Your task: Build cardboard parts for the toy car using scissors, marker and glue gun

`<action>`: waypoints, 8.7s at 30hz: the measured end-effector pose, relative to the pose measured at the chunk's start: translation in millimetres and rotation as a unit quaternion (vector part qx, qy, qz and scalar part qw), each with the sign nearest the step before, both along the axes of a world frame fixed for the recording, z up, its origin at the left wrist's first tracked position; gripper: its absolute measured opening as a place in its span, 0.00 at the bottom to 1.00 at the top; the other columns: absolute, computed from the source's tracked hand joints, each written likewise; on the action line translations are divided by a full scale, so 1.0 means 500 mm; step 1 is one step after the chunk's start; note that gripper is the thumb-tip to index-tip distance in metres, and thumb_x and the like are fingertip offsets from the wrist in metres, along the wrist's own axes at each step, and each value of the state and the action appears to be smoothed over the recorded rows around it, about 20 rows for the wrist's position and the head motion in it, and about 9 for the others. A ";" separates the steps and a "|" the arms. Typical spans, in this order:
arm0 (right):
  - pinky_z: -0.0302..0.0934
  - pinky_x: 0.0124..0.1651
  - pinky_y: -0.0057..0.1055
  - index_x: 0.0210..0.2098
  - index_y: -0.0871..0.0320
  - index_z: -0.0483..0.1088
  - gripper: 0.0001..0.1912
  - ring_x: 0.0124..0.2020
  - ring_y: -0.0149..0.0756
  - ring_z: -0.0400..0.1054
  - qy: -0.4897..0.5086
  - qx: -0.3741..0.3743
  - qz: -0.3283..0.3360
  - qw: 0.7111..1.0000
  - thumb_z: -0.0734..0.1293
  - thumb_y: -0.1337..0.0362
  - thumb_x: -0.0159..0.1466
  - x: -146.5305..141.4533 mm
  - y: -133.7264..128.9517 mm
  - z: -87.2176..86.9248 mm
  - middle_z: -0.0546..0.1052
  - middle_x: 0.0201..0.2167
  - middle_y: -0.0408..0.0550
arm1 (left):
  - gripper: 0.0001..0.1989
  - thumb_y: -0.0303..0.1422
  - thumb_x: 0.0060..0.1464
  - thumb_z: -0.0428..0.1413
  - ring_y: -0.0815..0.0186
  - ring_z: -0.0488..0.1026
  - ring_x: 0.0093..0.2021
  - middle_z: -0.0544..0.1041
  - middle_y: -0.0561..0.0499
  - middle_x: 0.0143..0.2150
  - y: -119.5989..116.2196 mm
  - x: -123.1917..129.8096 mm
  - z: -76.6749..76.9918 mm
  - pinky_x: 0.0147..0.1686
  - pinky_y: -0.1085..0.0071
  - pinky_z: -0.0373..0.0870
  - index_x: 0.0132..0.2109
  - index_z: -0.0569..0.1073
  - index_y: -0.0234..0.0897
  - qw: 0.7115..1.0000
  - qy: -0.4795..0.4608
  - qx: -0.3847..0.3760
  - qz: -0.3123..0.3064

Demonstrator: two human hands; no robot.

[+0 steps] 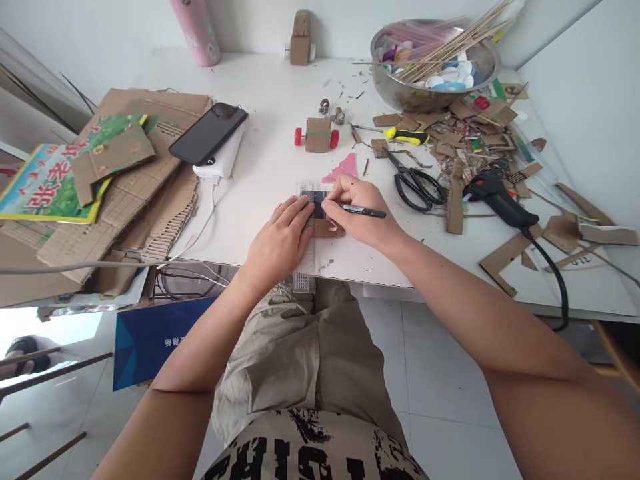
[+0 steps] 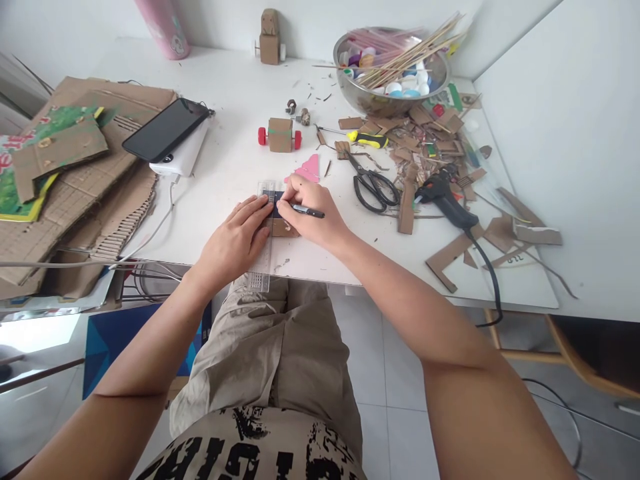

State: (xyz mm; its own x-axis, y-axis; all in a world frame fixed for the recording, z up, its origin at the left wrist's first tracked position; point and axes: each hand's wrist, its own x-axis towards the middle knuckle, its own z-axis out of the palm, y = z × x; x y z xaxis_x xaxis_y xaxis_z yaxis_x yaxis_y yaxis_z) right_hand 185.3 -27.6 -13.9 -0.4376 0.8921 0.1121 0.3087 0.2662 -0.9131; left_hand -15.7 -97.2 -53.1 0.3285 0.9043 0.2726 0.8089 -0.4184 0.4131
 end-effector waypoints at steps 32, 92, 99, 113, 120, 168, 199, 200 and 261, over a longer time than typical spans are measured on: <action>0.69 0.69 0.58 0.50 0.47 0.75 0.17 0.67 0.60 0.75 -0.180 0.092 0.087 0.975 0.80 0.54 0.66 0.077 0.013 -0.009 0.84 0.60 0.53 | 0.26 0.38 0.77 0.47 0.48 0.70 0.81 0.73 0.38 0.79 -0.055 -0.038 0.015 0.82 0.38 0.63 0.73 0.75 0.37 0.995 0.038 -0.019 0.087; 0.70 0.65 0.60 0.45 0.47 0.74 0.17 0.62 0.63 0.75 -0.167 0.130 0.076 0.974 0.81 0.50 0.65 0.064 0.007 -0.028 0.84 0.52 0.53 | 0.27 0.46 0.77 0.53 0.39 0.74 0.71 0.72 0.41 0.80 -0.047 -0.124 0.109 0.69 0.39 0.77 0.76 0.74 0.49 0.971 0.216 -0.096 0.032; 0.71 0.66 0.60 0.45 0.48 0.74 0.20 0.63 0.63 0.75 -0.170 0.140 0.071 0.973 0.82 0.47 0.64 0.062 0.009 -0.032 0.84 0.53 0.55 | 0.28 0.48 0.76 0.51 0.37 0.73 0.74 0.74 0.40 0.79 -0.005 -0.114 0.089 0.78 0.31 0.62 0.76 0.72 0.48 0.977 0.171 -0.061 0.111; 0.73 0.66 0.62 0.53 0.47 0.77 0.23 0.63 0.63 0.79 -0.157 0.098 0.062 0.981 0.81 0.47 0.64 0.085 0.013 -0.012 0.84 0.64 0.56 | 0.45 0.36 0.58 0.66 0.54 0.83 0.48 0.83 0.41 0.56 0.119 -0.006 0.064 0.57 0.50 0.83 0.80 0.62 0.36 0.977 -0.117 -0.150 0.099; 0.74 0.65 0.60 0.54 0.47 0.80 0.16 0.62 0.61 0.80 -0.199 0.135 0.006 0.971 0.74 0.58 0.67 0.128 0.039 -0.009 0.86 0.59 0.55 | 0.35 0.30 0.56 0.68 0.62 0.80 0.38 0.81 0.51 0.40 0.113 -0.020 0.084 0.50 0.57 0.83 0.69 0.73 0.35 0.926 -0.295 -0.194 0.130; 0.70 0.61 0.57 0.65 0.59 0.78 0.27 0.57 0.62 0.74 -0.380 0.247 -0.131 0.882 0.58 0.73 0.72 0.155 0.031 -0.028 0.82 0.50 0.65 | 0.57 0.52 0.54 0.73 0.36 0.69 0.76 0.68 0.34 0.78 0.117 -0.065 0.071 0.76 0.41 0.68 0.83 0.59 0.43 0.991 0.016 -0.123 -0.050; 0.52 0.22 0.30 0.25 0.50 0.63 0.37 0.22 0.31 0.63 0.134 -0.069 -0.021 0.988 0.84 0.31 0.49 0.061 0.089 0.115 0.69 0.19 0.39 | 0.14 0.26 0.43 0.72 0.61 0.86 0.38 0.86 0.52 0.34 0.318 0.042 0.174 0.31 0.73 0.81 0.36 0.77 0.40 0.718 -0.663 -0.193 0.083; 0.51 0.22 0.30 0.25 0.50 0.62 0.40 0.21 0.30 0.62 0.134 -0.073 -0.021 0.988 0.83 0.27 0.47 0.049 0.093 0.110 0.68 0.19 0.39 | 0.14 0.25 0.43 0.72 0.63 0.86 0.37 0.86 0.53 0.33 0.325 0.044 0.174 0.30 0.75 0.80 0.36 0.76 0.41 0.709 -0.671 -0.201 0.087; 0.59 0.34 0.37 0.26 0.47 0.58 0.37 0.24 0.39 0.67 -0.099 0.043 -0.036 0.994 0.61 0.22 0.69 0.045 0.039 0.074 0.68 0.18 0.42 | 0.24 0.41 0.46 0.79 0.60 0.83 0.33 0.82 0.52 0.31 0.258 0.067 0.151 0.34 0.66 0.84 0.39 0.73 0.40 0.811 -0.575 -0.109 -0.027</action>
